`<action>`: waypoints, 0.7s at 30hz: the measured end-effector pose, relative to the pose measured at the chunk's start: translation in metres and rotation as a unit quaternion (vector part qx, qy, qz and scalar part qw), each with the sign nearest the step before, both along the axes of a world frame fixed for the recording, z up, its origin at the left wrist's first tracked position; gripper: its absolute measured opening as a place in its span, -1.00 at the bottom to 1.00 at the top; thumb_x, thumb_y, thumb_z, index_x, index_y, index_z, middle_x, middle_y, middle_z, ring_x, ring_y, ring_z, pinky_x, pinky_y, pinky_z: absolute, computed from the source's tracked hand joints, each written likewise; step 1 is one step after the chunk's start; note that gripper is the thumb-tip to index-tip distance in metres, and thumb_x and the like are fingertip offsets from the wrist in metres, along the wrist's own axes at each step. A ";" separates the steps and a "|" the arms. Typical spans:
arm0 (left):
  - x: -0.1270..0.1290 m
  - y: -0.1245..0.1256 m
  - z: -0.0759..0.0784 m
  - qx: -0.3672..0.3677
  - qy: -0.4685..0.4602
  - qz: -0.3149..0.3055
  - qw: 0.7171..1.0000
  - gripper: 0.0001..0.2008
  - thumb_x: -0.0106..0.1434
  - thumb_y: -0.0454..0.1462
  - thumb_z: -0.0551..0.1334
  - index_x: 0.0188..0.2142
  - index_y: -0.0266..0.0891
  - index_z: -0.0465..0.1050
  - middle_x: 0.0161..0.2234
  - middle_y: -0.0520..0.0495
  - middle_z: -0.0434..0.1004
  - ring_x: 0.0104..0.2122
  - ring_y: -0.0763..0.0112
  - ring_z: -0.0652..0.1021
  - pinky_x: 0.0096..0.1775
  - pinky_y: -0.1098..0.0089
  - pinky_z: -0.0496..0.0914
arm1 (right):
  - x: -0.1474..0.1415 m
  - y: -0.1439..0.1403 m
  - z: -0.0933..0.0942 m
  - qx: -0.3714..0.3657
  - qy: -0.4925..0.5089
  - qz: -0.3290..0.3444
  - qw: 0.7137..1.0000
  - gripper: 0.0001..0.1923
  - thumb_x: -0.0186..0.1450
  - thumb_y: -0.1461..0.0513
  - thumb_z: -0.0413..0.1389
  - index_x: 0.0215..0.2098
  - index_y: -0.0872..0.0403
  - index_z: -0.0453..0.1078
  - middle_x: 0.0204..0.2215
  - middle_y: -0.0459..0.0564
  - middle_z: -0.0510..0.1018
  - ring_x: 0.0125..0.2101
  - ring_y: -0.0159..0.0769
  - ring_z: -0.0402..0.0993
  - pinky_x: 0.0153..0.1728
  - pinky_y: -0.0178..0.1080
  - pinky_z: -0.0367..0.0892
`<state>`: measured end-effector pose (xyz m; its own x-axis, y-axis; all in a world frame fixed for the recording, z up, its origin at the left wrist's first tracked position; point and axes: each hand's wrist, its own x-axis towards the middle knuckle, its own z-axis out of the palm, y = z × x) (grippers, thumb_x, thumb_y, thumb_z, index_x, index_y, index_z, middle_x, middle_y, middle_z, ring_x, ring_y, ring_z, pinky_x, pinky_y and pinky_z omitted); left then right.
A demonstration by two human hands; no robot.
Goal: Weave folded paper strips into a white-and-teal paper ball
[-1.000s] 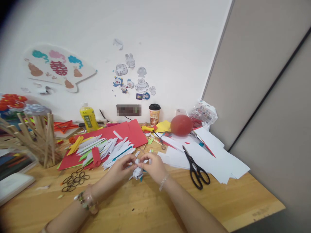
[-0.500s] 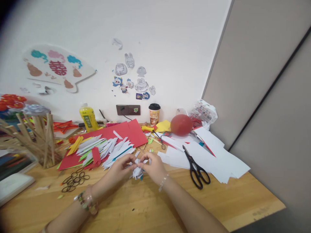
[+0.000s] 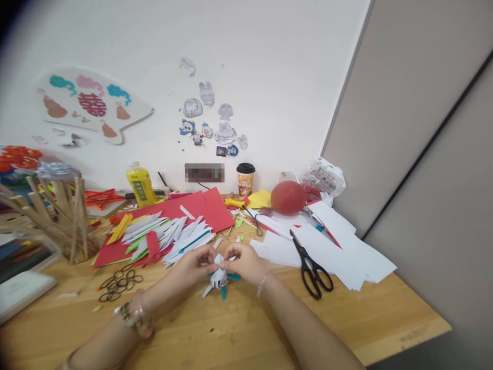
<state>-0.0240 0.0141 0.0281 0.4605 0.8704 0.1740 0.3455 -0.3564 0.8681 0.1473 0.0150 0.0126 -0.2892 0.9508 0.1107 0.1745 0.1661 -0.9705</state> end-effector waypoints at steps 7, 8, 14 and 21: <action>-0.002 0.008 -0.012 -0.075 0.012 0.007 0.997 -0.82 -0.02 -0.23 0.21 -0.55 -0.27 0.23 -0.61 0.10 0.32 -0.59 0.52 0.35 -0.53 0.52 0.20 | -0.004 0.005 -0.008 -0.033 -0.009 0.005 0.999 -0.69 -0.09 0.12 0.26 -0.57 0.12 0.24 -0.63 -0.19 0.32 -0.60 -0.49 0.22 -0.56 -0.41 0.16; -0.002 0.008 -0.013 -0.077 0.016 0.011 0.997 -0.82 -0.03 -0.22 0.21 -0.56 -0.27 0.22 -0.62 0.10 0.33 -0.59 0.52 0.35 -0.54 0.51 0.20 | -0.004 0.006 -0.008 -0.026 -0.020 0.002 0.999 -0.71 -0.08 0.13 0.25 -0.57 0.12 0.25 -0.62 -0.19 0.33 -0.59 -0.49 0.23 -0.55 -0.41 0.16; 0.002 0.005 -0.012 -0.015 0.078 0.045 0.996 -0.86 -0.02 -0.24 0.18 -0.57 -0.27 0.27 -0.61 0.08 0.35 -0.55 0.47 0.37 -0.52 0.50 0.20 | -0.002 0.006 -0.007 -0.006 -0.081 0.021 0.996 -0.89 0.00 0.25 0.18 -0.53 0.14 0.36 -0.58 -0.13 0.42 -0.54 -0.43 0.31 -0.49 -0.37 0.22; -0.005 0.001 0.004 -0.182 -0.072 -0.006 0.981 -0.71 0.03 -0.13 0.19 -0.29 -0.24 0.28 -0.53 0.09 0.34 -0.55 0.49 0.39 -0.54 0.48 0.30 | -0.004 -0.003 0.002 0.182 -0.126 -0.035 0.975 -0.90 0.07 0.35 0.15 -0.59 0.11 0.35 -0.56 -0.14 0.45 -0.46 -0.40 0.35 -0.37 -0.35 0.21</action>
